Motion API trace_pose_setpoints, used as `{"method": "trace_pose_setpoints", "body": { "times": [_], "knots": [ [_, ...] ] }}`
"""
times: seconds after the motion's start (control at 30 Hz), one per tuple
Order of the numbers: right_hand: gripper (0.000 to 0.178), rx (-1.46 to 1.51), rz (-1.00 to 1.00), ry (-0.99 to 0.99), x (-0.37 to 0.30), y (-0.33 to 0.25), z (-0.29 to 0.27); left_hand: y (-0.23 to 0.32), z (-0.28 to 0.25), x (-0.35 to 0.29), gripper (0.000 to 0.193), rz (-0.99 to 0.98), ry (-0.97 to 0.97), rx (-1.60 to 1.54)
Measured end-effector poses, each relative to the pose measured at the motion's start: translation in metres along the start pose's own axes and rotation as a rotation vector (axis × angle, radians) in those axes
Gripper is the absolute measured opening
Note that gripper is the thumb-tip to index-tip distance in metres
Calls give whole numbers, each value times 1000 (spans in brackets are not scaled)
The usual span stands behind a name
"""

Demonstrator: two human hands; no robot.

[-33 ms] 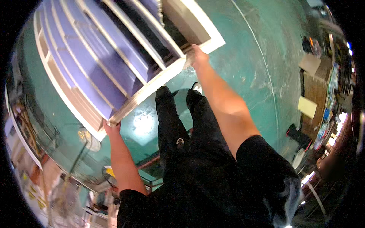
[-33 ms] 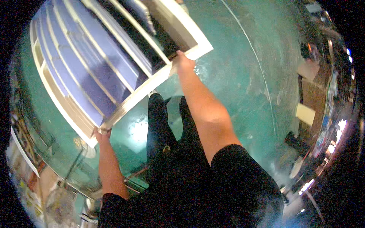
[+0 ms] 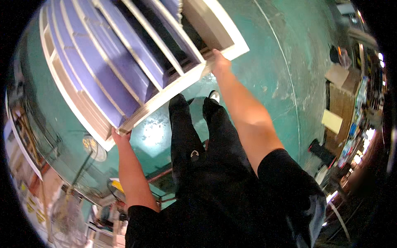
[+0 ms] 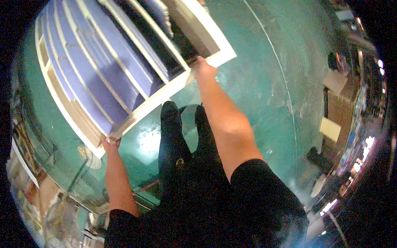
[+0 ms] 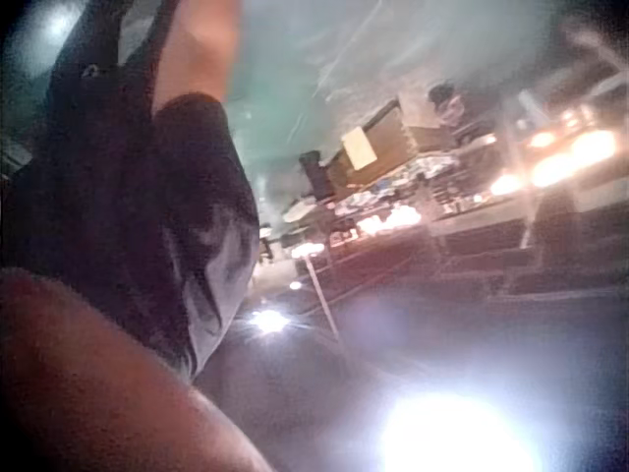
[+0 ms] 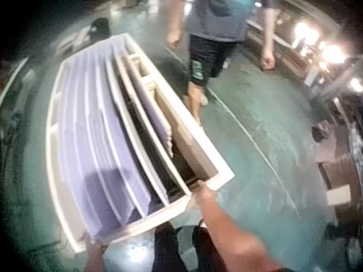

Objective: The person assembles a large wooden frame by placing slats and small blocks onto a base structure. They use a nail gun to secure the pieces in place and adjust the frame's position on the workbench.

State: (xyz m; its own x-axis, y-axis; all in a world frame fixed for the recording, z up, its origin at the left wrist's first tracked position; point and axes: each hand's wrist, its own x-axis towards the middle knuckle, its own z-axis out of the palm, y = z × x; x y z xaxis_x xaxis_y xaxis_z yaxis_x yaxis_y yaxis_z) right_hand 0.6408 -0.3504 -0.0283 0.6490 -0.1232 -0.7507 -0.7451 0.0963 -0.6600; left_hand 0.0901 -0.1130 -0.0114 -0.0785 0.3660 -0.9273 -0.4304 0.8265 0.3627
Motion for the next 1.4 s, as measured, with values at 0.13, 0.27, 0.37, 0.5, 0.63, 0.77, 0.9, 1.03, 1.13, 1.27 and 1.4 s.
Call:
{"method": "trace_pose_setpoints", "body": {
  "times": [0.13, 0.27, 0.37, 0.5, 0.63, 0.77, 0.9, 1.03, 1.13, 1.27, 1.4],
  "knots": [
    [46, -59, 66, 183, -55, -19, 35, -5, 11, -4, 71, -19, 115, -20],
    [54, -150, 152, 532, -74, -36, 62, -12, 14, 2, 76, 33, 100, -207],
    [62, -87, -8, 425, -30, -5, 38, -24, 1, 22, 76, 127, 176, -246],
    [73, -12, 91, 424, -20, -5, 31, -27, -25, 33, 70, 149, 238, -213],
    [69, -104, 76, 534, -32, -12, 48, -21, 0, 22, 66, 136, 246, -221],
    [68, -99, 35, 532, -25, -10, 36, -28, 7, 6, 65, 156, 369, -118],
    [66, -222, 22, 492, -30, -12, 39, -28, -19, 20, 63, 159, 330, -33],
    [66, -305, 47, 485, -15, -5, 31, -21, -17, 27, 64, 148, 220, -33],
    [77, -554, -21, 380, -19, -2, 17, -17, -22, 23, 68, 126, 90, -14],
    [73, -462, -72, -199, -32, -6, -39, -18, -49, 1, 59, -110, -196, 224],
    [93, -1511, -243, -585, -87, -5, -113, -56, -66, -11, 74, -200, -46, 1076]
  ]
}}
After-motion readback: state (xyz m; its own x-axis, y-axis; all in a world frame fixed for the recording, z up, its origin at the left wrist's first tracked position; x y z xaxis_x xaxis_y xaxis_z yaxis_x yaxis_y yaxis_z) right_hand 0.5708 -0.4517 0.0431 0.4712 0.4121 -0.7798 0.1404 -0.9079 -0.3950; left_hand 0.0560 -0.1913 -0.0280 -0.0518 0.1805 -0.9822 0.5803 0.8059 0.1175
